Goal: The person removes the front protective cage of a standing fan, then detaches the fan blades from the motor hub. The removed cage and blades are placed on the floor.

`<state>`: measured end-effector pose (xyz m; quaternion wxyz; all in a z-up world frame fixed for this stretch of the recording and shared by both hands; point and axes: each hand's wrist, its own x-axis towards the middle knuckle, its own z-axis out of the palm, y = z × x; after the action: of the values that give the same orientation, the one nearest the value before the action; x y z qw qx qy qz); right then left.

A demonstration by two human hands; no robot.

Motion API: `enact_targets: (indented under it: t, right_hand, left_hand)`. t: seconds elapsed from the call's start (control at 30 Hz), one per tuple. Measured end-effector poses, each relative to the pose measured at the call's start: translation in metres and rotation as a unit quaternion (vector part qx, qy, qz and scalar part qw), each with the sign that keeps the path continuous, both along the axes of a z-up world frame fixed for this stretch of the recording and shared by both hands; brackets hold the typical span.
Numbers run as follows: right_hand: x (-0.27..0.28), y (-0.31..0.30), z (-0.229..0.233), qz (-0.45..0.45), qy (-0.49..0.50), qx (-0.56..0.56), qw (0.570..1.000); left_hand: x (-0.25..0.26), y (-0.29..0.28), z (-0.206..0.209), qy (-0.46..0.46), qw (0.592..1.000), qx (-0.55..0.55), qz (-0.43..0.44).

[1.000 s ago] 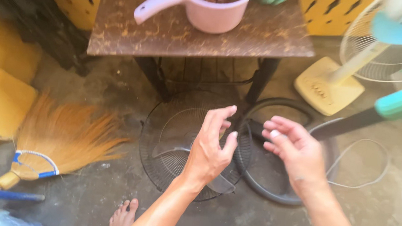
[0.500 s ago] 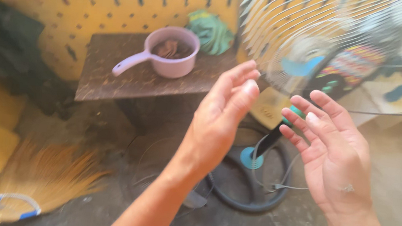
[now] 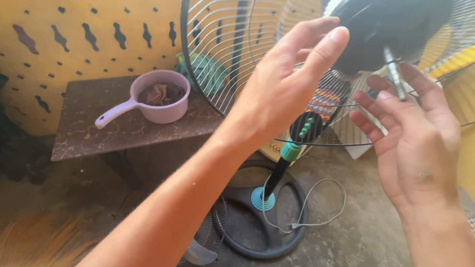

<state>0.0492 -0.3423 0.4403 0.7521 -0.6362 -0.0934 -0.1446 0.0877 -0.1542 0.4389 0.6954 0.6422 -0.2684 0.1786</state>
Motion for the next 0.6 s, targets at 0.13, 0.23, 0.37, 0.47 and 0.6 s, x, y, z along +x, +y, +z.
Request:
enact_targets:
  t: [0.13, 0.23, 0.37, 0.47, 0.6]
  right_hand:
    - [-0.001, -0.005, 0.01, 0.008, -0.011, 0.003, 1.0]
    - [-0.002, -0.01, 0.014, 0.012, -0.009, 0.017, 1.0]
    - [-0.001, -0.012, 0.018, 0.005, 0.024, 0.028, 0.999]
    - [-0.002, -0.011, 0.021, 0.0, 0.044, 0.03, 0.999]
    - [-0.004, -0.01, 0.03, -0.007, 0.048, 0.025, 0.999]
  left_hand:
    - [0.003, -0.012, 0.015, 0.001, 1.0, 0.018, -0.007]
    - [0.006, -0.019, 0.022, -0.023, 1.0, 0.022, 0.0]
    - [0.008, -0.024, 0.029, -0.037, 0.998, 0.046, 0.018]
    - [0.008, -0.024, 0.033, -0.028, 0.997, 0.068, 0.039]
    - [0.004, -0.021, 0.043, -0.01, 0.995, 0.088, 0.047]
